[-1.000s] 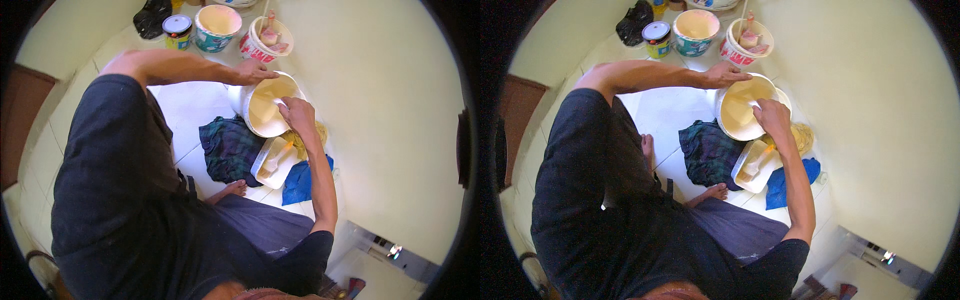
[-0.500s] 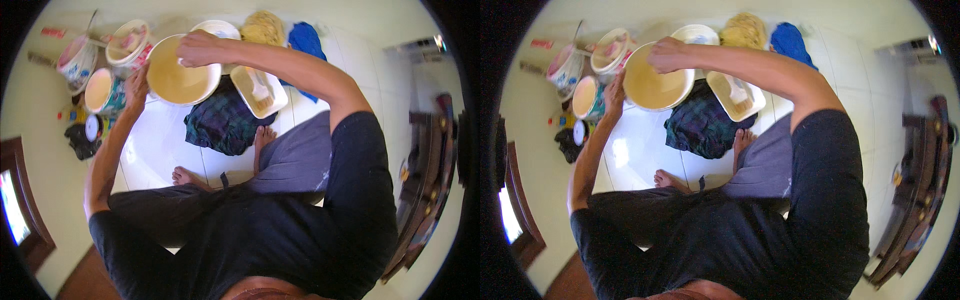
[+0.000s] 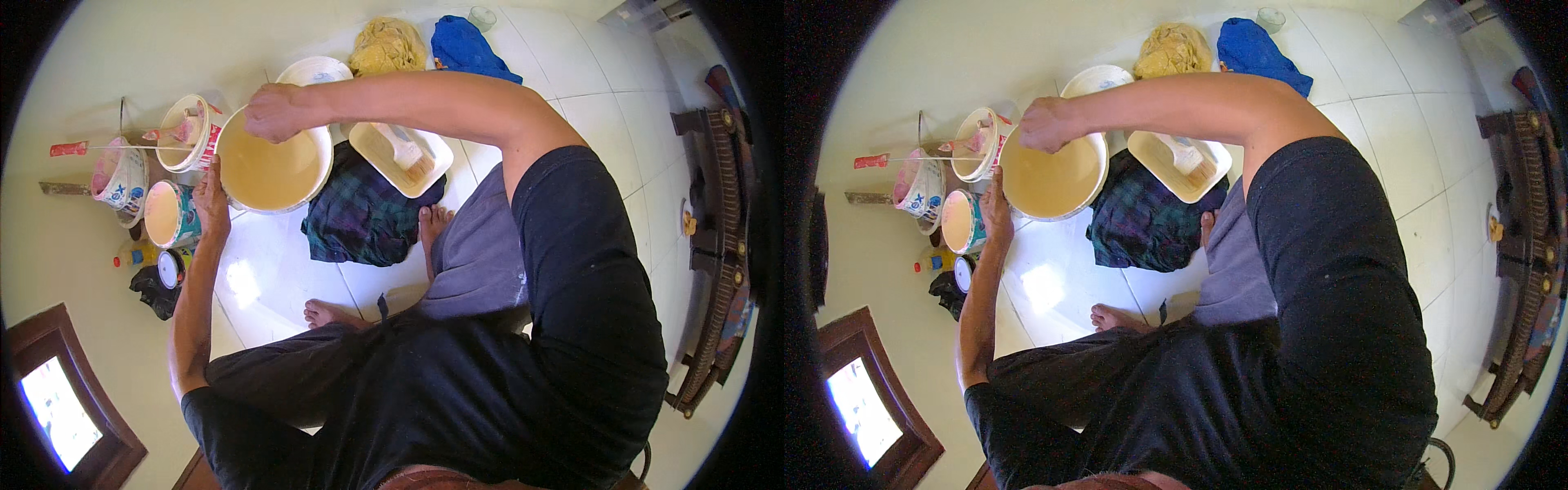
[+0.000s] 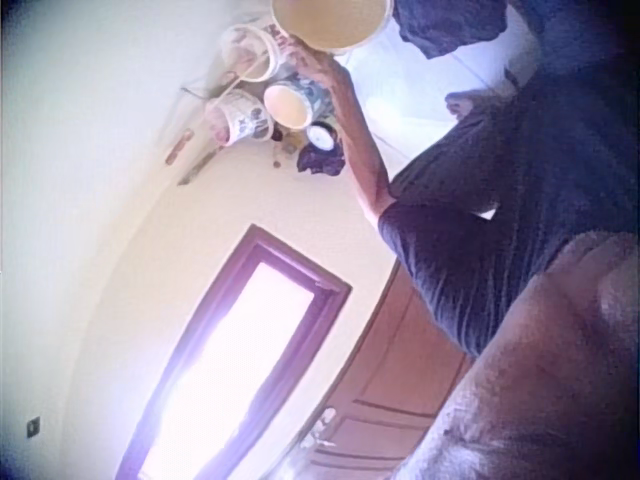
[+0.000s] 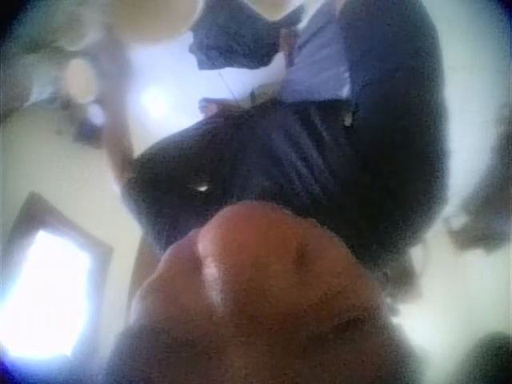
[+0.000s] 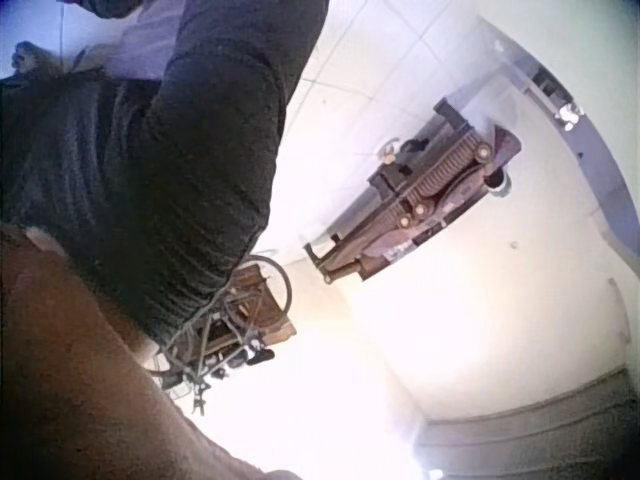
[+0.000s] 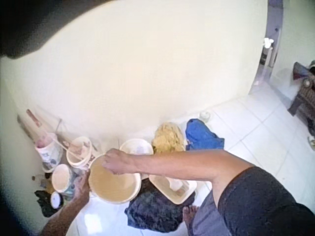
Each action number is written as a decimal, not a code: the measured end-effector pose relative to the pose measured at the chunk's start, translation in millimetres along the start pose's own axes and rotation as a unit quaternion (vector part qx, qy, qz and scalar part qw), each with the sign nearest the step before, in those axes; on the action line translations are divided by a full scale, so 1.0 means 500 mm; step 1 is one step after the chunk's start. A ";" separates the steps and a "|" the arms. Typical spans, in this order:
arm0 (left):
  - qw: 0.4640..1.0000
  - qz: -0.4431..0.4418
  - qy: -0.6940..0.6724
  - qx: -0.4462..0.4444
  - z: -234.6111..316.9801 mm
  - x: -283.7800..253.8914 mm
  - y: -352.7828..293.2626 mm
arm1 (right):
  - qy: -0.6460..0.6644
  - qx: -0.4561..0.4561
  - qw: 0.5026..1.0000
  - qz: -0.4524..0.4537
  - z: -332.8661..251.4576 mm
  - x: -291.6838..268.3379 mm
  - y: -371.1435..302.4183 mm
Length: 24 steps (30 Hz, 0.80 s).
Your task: The person sits on the floor and stirs paint in a bucket using a brush, then pours some into a container and wipes it with a cloth.
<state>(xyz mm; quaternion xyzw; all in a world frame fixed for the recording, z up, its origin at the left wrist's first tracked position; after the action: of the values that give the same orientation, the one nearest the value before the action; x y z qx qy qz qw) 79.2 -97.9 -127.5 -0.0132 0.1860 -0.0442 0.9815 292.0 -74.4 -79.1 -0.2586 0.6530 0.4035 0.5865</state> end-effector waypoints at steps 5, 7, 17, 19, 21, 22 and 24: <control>0.998 0.023 -0.019 -0.062 0.023 0.012 -0.011 | 0.070 -0.135 0.987 0.055 -0.048 -0.028 -0.021; 0.998 0.039 0.020 -0.034 0.038 0.002 -0.025 | 0.125 -0.093 0.987 -0.038 -0.067 -0.068 -0.008; 0.995 0.016 -0.083 -0.058 0.022 0.021 -0.011 | 0.062 -0.080 0.993 0.053 -0.031 -0.026 -0.011; 0.996 0.019 -0.065 -0.063 0.015 0.001 -0.022 | 0.106 -0.075 0.990 -0.055 -0.062 -0.041 0.007; 0.995 0.021 -0.084 -0.057 0.013 -0.001 -0.024 | 0.140 -0.063 0.974 -0.167 -0.072 -0.036 0.006; 0.992 0.021 -0.118 -0.036 0.012 0.011 -0.016 | 0.174 -0.035 0.975 -0.131 -0.059 -0.025 -0.003; 0.993 0.011 -0.108 -0.034 0.009 0.016 -0.008 | 0.208 -0.008 0.973 -0.096 -0.042 -0.003 -0.010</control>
<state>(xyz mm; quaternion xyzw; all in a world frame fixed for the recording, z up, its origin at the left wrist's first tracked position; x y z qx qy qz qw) 88.2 -102.6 -125.9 -0.0494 0.0803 -0.0252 0.9952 284.6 -94.8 -79.1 -0.4034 0.7295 0.2881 0.4713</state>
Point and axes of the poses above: each hand's wrist, its own y-axis towards the middle knuckle, its own x-axis out of the palm, z = x × y, the point moved 4 cm from there along y, towards the middle knuckle, and after that the axes turned 1 degree about y, right-handed, at the moved point
